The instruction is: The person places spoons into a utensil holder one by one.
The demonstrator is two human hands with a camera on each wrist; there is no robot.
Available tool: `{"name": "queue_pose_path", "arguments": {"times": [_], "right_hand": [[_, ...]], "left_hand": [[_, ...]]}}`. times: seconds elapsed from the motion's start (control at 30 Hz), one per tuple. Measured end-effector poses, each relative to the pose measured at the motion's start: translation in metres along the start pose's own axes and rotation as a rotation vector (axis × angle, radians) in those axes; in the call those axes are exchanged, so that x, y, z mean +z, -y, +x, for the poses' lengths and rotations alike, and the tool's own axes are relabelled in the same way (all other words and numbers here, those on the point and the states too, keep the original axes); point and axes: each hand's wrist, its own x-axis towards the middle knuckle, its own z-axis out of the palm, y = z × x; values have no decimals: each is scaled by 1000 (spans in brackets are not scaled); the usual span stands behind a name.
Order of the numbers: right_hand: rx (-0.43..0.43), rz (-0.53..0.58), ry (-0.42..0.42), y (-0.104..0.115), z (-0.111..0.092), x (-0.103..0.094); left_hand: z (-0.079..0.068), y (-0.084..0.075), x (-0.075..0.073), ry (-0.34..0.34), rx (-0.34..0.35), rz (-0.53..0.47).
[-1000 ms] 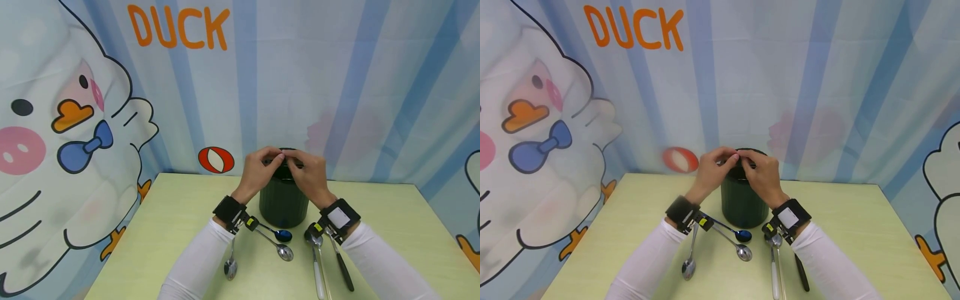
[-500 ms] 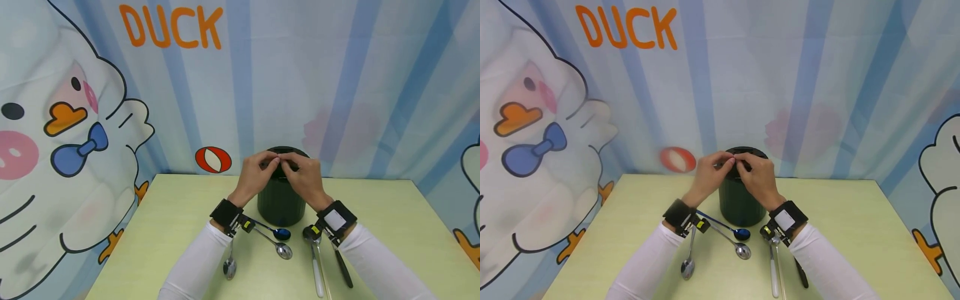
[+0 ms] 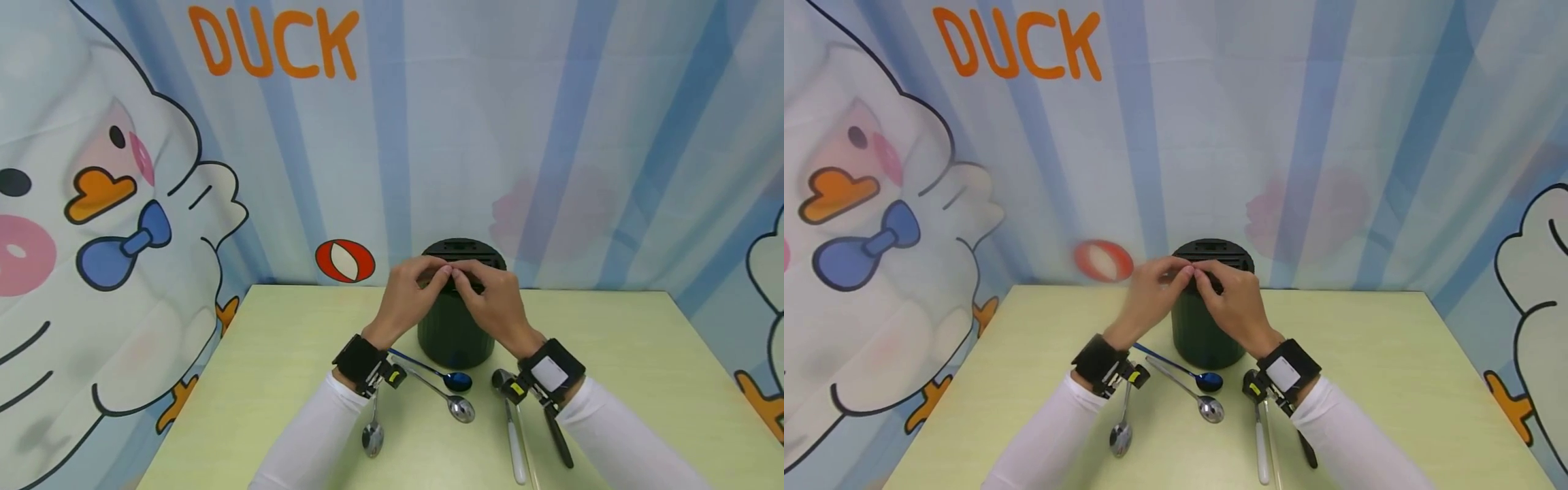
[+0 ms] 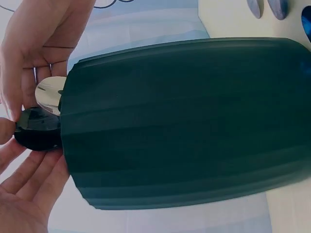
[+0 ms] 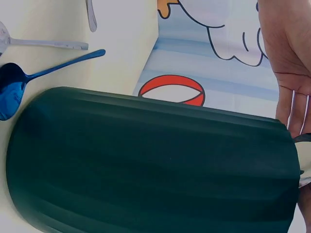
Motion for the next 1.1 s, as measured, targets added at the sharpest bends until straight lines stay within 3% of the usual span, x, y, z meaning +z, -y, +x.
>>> {"name": "queue_pose_path", "arguments": {"times": [0.03,0.1,0.53,0.67,0.77,0.93,1.1], "right_hand": [[1,4,4,1,-1,0],[1,9,10,2,-4,-1],[0,-39,46,6,-17,-10],[-6,-49,57,3,-19,-17],[-17,-60,88,2,-17,-27],[3,-141,181,9,-22,-51],[20,-206,217,18,-35,-72]], "left_hand": [[0,-6,-3,0,11,22],[3,-52,-24,15,19,36],[-8,-62,-27,27,11,98],[-13,-62,-28,16,47,150],[-13,-67,-30,30,107,230],[-14,-83,-32,90,225,447],[-21,-100,-30,204,272,581]]}}
